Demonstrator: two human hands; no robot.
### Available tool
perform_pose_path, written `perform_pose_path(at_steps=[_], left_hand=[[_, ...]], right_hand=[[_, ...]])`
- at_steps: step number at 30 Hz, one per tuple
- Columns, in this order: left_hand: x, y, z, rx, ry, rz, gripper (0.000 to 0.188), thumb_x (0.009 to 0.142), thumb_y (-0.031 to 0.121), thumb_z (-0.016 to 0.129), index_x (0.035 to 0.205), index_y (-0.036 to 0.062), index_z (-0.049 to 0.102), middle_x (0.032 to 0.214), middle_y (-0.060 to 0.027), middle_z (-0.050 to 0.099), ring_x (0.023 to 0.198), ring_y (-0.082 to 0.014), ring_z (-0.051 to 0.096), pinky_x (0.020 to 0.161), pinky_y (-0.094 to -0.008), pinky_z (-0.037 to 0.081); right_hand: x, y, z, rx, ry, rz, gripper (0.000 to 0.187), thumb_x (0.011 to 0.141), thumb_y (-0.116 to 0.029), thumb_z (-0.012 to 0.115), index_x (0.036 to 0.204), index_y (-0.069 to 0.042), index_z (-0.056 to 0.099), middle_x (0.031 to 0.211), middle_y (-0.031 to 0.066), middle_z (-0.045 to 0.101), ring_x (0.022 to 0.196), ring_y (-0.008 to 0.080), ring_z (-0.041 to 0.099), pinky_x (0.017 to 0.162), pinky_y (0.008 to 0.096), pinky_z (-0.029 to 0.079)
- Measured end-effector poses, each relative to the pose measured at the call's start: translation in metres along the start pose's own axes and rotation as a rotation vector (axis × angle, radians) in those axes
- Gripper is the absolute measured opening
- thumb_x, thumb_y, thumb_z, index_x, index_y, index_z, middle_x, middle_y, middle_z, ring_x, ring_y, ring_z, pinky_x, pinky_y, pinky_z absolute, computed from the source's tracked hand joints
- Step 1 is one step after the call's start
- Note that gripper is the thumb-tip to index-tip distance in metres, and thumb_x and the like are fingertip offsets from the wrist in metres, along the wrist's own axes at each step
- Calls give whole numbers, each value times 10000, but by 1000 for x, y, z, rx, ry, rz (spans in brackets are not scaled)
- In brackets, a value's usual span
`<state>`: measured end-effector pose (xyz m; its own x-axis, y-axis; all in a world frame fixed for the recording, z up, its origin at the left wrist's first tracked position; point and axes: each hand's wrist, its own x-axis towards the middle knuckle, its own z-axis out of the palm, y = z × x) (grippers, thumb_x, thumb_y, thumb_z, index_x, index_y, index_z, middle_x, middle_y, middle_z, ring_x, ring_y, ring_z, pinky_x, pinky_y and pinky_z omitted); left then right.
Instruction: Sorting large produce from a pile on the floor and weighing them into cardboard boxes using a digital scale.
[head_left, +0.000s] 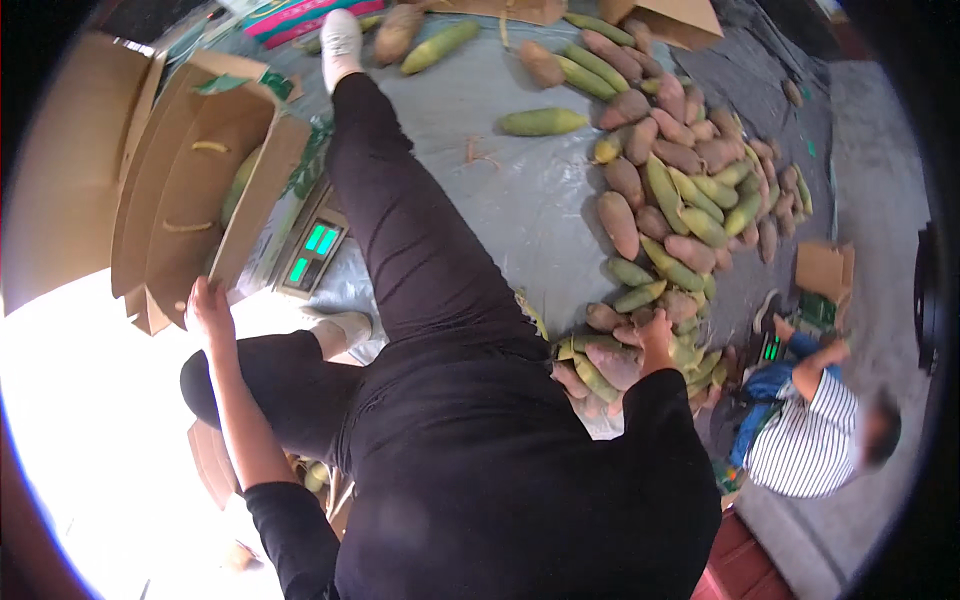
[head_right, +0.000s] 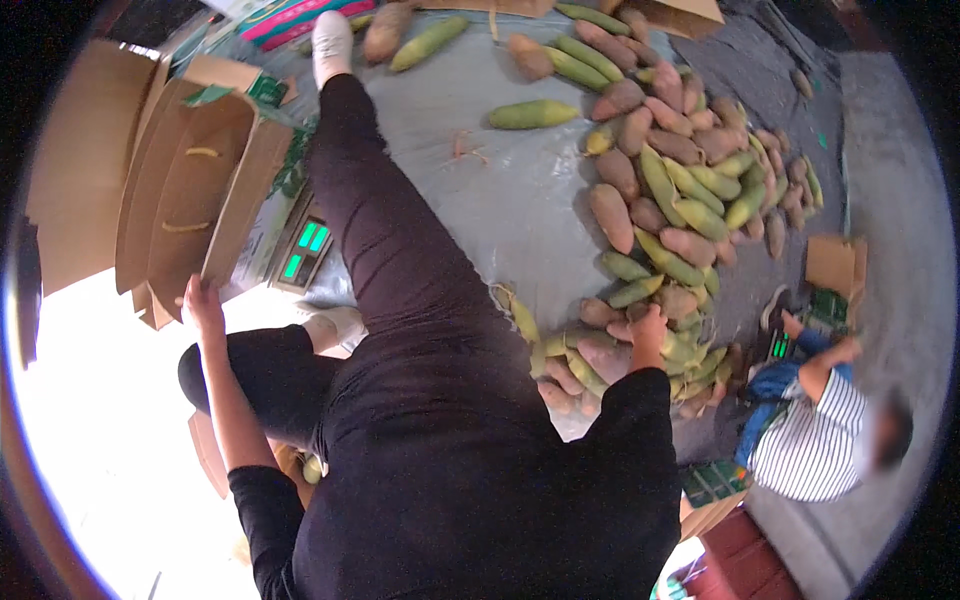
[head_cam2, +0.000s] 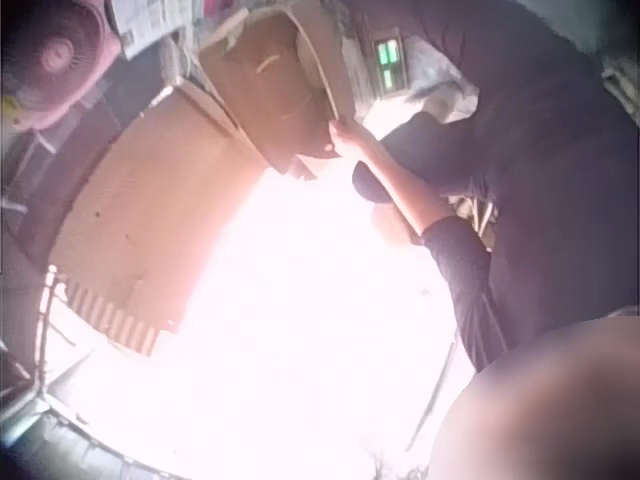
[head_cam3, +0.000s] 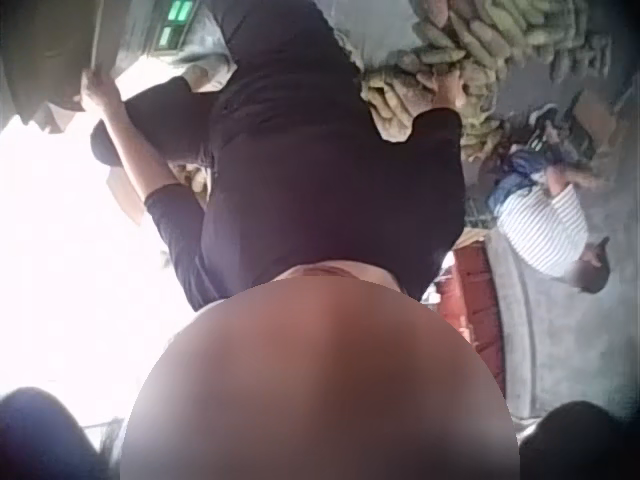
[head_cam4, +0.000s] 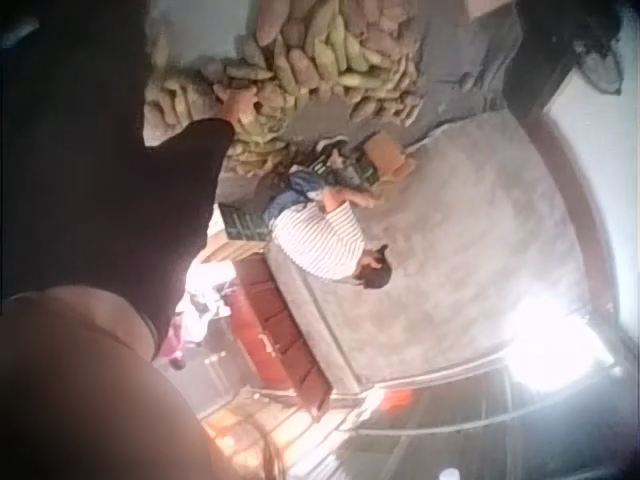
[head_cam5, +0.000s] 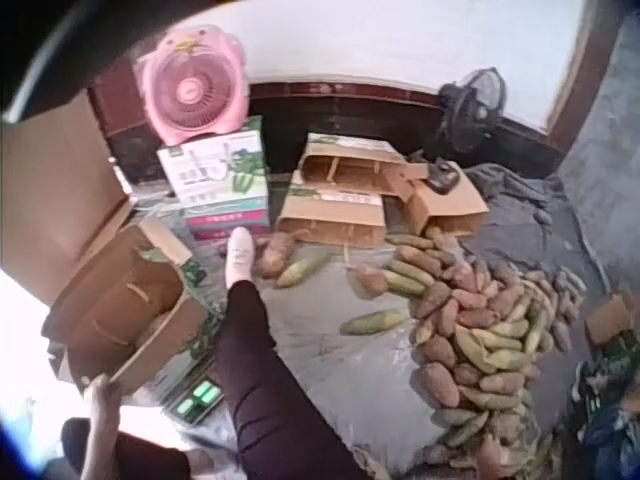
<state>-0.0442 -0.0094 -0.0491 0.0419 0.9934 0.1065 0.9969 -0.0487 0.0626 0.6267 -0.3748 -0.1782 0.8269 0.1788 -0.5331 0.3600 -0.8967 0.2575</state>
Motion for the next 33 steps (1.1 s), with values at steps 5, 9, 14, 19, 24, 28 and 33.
perform_pose_path(at_steps=[5, 9, 14, 19, 24, 28, 33], left_hand=[[0, 27, -14, 10, -26, -61, 238, 739, 93, 622, 963, 43, 560, 938, -153, 609, 881, -339, 584, 751, -396, 464], [2, 35, -16, 40, -14, -31, 129, 719, 98, 609, 819, 69, 532, 845, -97, 599, 859, -301, 577, 714, -422, 439], [-3, 46, -23, 43, 25, -55, 122, 726, 115, 615, 821, 86, 544, 847, -73, 603, 853, -275, 575, 721, -412, 426], [-1, 53, -28, -15, 25, -43, 113, 715, 130, 631, 795, 89, 563, 811, -60, 596, 823, -255, 575, 724, -399, 409], [-7, 47, -30, -19, 32, -44, 76, 725, 114, 609, 794, 99, 581, 788, -45, 590, 822, -241, 576, 723, -388, 408], [-8, 47, -30, -37, 60, -22, 40, 748, 118, 573, 786, 110, 583, 768, -35, 583, 800, -227, 578, 714, -385, 408], [-11, 41, -30, -56, 79, -10, 43, 771, 115, 537, 776, 111, 579, 747, -40, 578, 779, -226, 576, 716, -382, 411]], right_hand=[[-11, -23, -3, 21, 55, 53, 621, 633, -214, 725, 1171, -104, 436, 1205, 176, 475, 1117, 369, 480, 919, 426, 426], [9, -6, 7, 134, 24, -16, 549, 613, -238, 731, 1075, -41, 509, 1116, 169, 575, 1030, 349, 545, 868, 413, 441], [28, -30, 6, 487, -114, -34, 519, 598, -170, 738, 1056, -25, 541, 991, 130, 598, 876, 272, 563, 769, 357, 441], [43, -108, -19, 1163, -85, -452, 504, 656, -112, 730, 1117, -77, 531, 939, 26, 556, 760, 135, 519, 587, 272, 426], [-100, -257, -162, 1198, -203, -618, 539, 699, -193, 722, 1176, -75, 501, 1050, 2, 508, 848, 106, 476, 668, 225, 378], [-165, -335, -220, 1263, -277, -1093, 493, 727, -136, 689, 1171, -43, 497, 1124, 38, 512, 981, 127, 487, 774, 259, 410], [-264, -415, -252, 1196, -466, -1457, 472, 708, -60, 689, 1140, -13, 506, 1077, 69, 540, 991, 148, 519, 844, 273, 431]])
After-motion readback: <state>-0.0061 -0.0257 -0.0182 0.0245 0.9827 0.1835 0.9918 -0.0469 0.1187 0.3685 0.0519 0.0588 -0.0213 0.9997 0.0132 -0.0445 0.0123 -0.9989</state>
